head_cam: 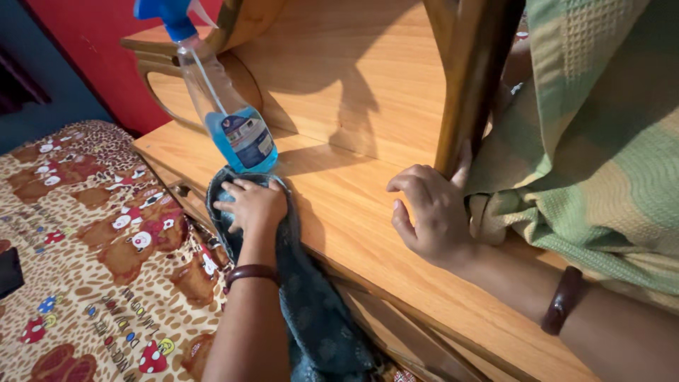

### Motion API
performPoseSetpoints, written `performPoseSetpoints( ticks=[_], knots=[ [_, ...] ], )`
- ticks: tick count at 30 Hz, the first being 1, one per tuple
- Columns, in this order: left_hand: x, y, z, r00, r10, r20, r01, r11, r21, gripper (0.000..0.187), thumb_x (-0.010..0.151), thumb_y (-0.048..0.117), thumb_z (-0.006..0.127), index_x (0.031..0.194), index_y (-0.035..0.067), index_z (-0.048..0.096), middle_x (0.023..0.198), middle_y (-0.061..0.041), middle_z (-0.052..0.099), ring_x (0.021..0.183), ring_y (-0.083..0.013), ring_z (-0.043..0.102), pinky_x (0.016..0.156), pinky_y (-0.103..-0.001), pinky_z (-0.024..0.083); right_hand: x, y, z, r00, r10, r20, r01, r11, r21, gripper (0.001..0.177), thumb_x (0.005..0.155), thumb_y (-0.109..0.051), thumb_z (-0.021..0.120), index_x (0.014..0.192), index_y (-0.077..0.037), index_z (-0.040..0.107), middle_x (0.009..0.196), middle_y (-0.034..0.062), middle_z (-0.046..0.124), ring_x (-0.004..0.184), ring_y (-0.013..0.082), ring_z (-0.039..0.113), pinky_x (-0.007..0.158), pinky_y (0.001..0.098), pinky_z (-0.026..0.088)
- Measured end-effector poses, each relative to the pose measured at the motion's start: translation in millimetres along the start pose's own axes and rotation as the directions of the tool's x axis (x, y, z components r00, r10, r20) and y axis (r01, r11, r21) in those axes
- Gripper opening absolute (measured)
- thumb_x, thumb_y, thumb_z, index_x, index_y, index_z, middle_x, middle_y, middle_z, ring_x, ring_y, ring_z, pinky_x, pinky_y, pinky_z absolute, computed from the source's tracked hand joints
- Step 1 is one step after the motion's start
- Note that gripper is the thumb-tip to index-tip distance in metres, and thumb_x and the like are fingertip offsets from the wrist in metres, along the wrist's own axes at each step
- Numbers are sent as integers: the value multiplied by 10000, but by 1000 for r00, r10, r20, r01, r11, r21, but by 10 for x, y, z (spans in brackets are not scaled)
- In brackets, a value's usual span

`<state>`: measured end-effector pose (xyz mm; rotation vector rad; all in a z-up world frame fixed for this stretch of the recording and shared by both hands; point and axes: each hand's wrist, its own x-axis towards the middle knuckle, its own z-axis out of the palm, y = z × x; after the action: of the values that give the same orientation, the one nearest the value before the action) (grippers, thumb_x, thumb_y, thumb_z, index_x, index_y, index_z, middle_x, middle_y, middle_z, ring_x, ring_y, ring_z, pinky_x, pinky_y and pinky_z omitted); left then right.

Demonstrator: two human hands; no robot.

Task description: The person wipes the surface of a wooden dresser with a blue cloth. They move the cloth across the top and front edges, occasionally lifting a green cloth draped over the furniture to wipe underneath. A spray bottle is visible on the dresser but is not used during the clip.

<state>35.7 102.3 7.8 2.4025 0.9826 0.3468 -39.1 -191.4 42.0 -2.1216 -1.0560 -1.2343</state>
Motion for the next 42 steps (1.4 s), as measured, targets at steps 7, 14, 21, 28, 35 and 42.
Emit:
performPoseSetpoints(
  ticks=[7, 14, 21, 28, 35, 42],
  knots=[
    [-89, -65, 23, 999, 37, 1, -37, 998, -49, 813, 974, 492, 487, 1606, 50, 228, 1708, -137, 72, 1534, -502, 38, 1064, -777, 320, -2, 11, 4, 1000, -9, -14, 9, 1000, -12, 173, 904, -91, 619, 1061, -107, 550, 969, 43, 612, 981, 272, 632, 1184, 780, 75],
    [-100, -301, 334, 975, 177, -137, -188, 979, -74, 756, 974, 438, 494, 1566, 3, 313, 1671, -269, 130, 1431, -592, 213, 1127, -651, 360, -6, 14, 24, 999, -18, -29, 18, 1000, -17, 181, 883, -79, 627, 1044, -111, 553, 947, 38, 620, 953, 265, 643, 1130, 777, 127],
    [-862, -203, 756, 917, 217, -336, -313, 912, -265, 697, 925, 268, 540, 1496, -91, 365, 1620, -362, 192, 1377, -588, 329, 1134, -578, 310, -28, 65, 100, 999, 1, -40, 1, 998, 65, 221, 878, -55, 623, 1078, -99, 539, 979, 77, 590, 980, 313, 615, 965, 611, 346],
    [-2493, 108, 757, 919, 278, -281, -377, 832, -407, 696, 914, 179, 549, 1515, -84, 316, 1624, -326, 175, 1436, -587, 168, 1196, -571, 164, -30, 35, 27, 994, -63, -91, 59, 997, -50, 211, 840, -52, 625, 1028, -106, 547, 908, 46, 588, 907, 262, 631, 1050, 790, 225],
    [-2873, 56, 841, 847, 362, -390, -522, 708, -476, 637, 957, 136, 485, 1518, -117, 319, 1622, -374, 162, 1484, -568, 146, 1214, -572, 129, -43, 53, 10, 994, -59, -87, 61, 998, 22, 202, 879, -57, 601, 1068, -96, 543, 962, 57, 578, 962, 285, 621, 1150, 805, 129],
    [-2067, 21, 659, 894, 325, -308, -418, 851, -319, 616, 928, 174, 483, 1473, -89, 372, 1591, -348, 223, 1461, -514, 250, 1219, -576, 182, -54, 72, -8, 996, -74, -49, 74, 997, 12, 202, 876, -64, 619, 1060, -86, 537, 964, 63, 575, 940, 282, 619, 1147, 820, 115]
  ],
)
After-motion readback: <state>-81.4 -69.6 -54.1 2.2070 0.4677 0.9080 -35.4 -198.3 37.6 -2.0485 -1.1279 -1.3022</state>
